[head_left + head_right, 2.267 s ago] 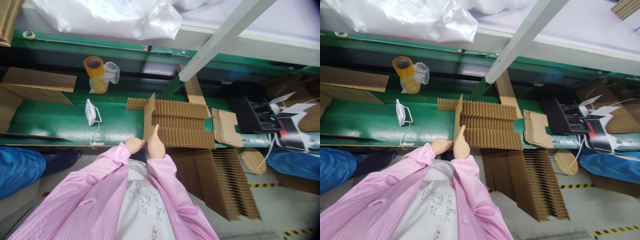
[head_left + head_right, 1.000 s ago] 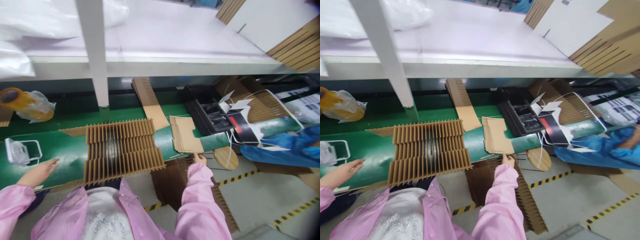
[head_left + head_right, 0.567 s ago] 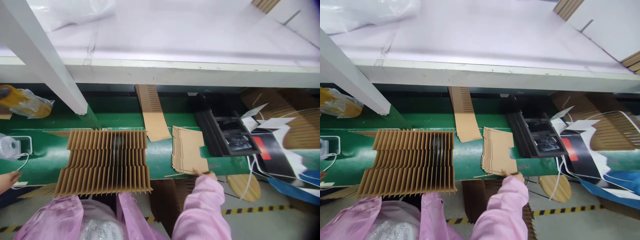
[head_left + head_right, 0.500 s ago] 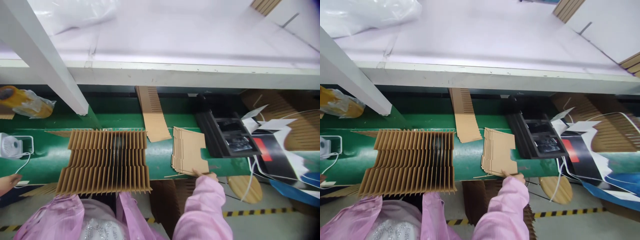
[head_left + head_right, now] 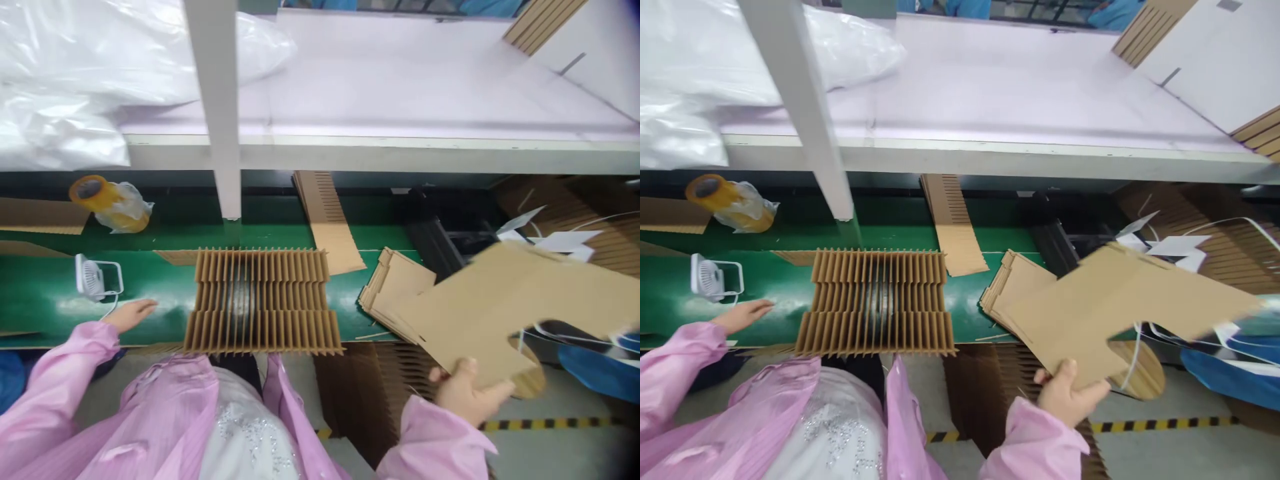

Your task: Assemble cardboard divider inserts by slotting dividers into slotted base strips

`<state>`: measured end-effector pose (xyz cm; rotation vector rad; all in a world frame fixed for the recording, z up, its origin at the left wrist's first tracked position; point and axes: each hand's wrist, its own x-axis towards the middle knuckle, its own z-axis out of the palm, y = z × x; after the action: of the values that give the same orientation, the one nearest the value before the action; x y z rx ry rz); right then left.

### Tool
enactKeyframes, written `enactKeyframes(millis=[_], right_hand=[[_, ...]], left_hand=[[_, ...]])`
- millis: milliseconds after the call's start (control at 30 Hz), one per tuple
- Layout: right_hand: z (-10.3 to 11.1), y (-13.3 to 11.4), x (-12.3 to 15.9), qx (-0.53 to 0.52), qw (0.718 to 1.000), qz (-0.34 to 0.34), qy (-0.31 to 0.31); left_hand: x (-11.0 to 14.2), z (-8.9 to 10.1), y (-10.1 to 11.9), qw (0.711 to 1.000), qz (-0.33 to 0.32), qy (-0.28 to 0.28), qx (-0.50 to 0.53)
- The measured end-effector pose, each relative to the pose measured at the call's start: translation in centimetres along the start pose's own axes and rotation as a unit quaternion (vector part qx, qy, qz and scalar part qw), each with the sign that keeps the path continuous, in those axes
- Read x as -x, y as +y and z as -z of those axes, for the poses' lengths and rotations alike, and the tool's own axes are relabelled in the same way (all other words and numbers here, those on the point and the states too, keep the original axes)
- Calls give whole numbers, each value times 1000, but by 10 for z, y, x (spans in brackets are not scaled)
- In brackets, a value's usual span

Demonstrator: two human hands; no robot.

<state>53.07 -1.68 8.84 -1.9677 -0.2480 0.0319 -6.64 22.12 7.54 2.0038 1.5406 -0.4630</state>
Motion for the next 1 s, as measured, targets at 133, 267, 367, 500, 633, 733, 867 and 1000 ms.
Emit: enactKeyframes(millis=[133, 267, 367, 500, 633, 733, 867, 1000], right_hand=[[2, -52, 147, -143, 984, 26, -104], [-11, -84, 272, -73, 968, -30, -240], [-24, -88, 324, 18, 945, 14, -326], [-42, -86, 347, 126, 895, 175, -391], [-59, -95, 364, 241, 833, 378, -324], [-70, -102, 380, 309, 781, 484, -245], [-84, -105, 396, 377, 747, 504, -212], [-100, -100, 407, 437, 739, 446, -253]], left_hand=[[6, -4, 39, 984, -131, -73, 98], [23, -24, 44, 956, -243, -108, 121], [30, -40, 40, 953, -279, -99, 64], [32, -55, 41, 953, -297, -53, -14], [32, -64, 43, 946, -320, -28, -36], [33, -69, 43, 945, -324, -11, -51], [33, -74, 44, 942, -331, 11, -62], [31, -77, 43, 937, -343, 22, -57]])
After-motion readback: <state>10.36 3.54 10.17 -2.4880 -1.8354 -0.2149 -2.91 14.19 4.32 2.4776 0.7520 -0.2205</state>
